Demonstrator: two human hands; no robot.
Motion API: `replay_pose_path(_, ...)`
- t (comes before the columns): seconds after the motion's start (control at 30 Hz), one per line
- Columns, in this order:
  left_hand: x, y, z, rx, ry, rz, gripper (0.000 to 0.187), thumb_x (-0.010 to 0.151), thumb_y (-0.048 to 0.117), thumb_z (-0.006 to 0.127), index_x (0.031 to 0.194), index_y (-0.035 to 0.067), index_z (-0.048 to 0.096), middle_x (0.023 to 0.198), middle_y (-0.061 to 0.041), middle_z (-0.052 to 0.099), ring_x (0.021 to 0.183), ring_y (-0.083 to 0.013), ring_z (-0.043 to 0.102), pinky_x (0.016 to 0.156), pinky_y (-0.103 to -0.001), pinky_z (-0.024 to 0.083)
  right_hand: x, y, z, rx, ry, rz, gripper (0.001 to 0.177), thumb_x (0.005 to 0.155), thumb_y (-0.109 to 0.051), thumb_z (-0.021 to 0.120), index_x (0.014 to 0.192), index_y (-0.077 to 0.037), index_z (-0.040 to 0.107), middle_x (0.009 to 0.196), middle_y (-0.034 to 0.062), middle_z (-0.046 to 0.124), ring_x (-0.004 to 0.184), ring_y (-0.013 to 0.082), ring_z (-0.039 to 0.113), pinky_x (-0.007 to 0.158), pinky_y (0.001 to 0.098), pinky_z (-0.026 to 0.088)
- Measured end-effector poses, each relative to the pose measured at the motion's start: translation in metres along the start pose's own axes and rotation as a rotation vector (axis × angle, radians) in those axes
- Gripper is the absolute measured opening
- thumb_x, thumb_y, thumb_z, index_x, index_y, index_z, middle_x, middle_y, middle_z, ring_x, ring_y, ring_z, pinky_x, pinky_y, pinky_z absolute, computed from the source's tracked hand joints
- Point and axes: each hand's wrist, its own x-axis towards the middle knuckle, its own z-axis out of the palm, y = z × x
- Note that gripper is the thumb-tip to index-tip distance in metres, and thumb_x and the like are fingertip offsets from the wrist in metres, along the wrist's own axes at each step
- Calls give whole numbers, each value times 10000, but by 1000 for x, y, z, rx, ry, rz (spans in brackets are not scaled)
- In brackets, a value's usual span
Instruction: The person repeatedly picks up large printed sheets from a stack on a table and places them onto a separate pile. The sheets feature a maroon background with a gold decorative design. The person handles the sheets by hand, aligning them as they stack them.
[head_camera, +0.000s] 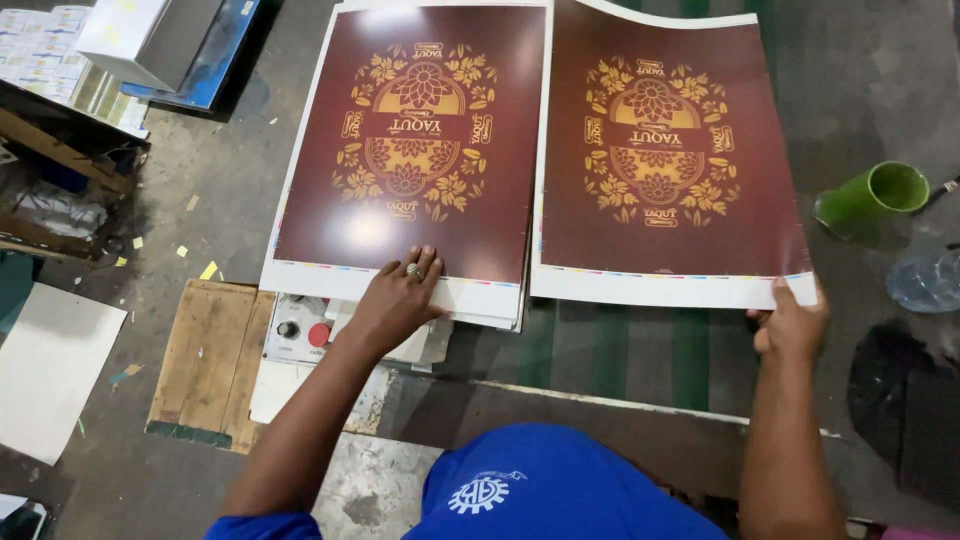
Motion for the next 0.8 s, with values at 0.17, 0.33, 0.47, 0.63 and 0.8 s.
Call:
replay_pose_path(0.17, -1, 1, -27, 15, -33, 80, 680, 864, 459, 679, 1335, -13, 544, 1433, -217, 548, 1315, -355, 553, 1057, -461, 453, 44, 5, 14, 6, 58, -21, 346, 1086, -46, 575, 1432, -43, 584, 1100, 80, 709, 688, 149, 659, 493, 251, 525)
replay_pose_path(0.33, -22, 7, -19, 2, 156, 112, 397, 885, 79, 577, 1260, -49, 610, 1146, -233, 718, 943, -324, 735, 862, -416, 570, 119, 28, 46, -128, 53, -12, 343, 1105, -51, 617, 1444, -13, 584, 1125, 91, 692, 738, 172, 691, 501, 297, 556)
replay_pose_path(0.47, -21, 18, -30, -112, 325, -16, 280, 893, 54, 593, 1154, -30, 650, 839, -180, 726, 752, -324, 724, 732, -431, 573, 189, 24, 99, -121, 101, 27, 430, 1036, -79, 655, 1443, -83, 518, 1101, 93, 700, 729, 189, 728, 473, 300, 596)
replay_pose_path(0.63, -17, 17, -38, -219, 345, -152, 125, 886, 104, 690, 993, 45, 715, 588, -117, 660, 547, -316, 647, 592, -451, 526, 279, 41, 121, 37, -13, 79, 532, 1058, -151, 679, 1508, -87, 404, 1097, 115, 673, 780, 249, 692, 526, 328, 597)
replay_pose_path(0.8, -17, -12, -58, -386, 240, -155, 59, 838, 162, 758, 884, 124, 756, 681, -106, 713, 569, -309, 680, 554, -432, 524, 221, 46, 102, 43, -189, 235, 616, 1118, -256, 640, 1580, -10, 316, 1128, 144, 720, 910, 251, 770, 624, 352, 590)
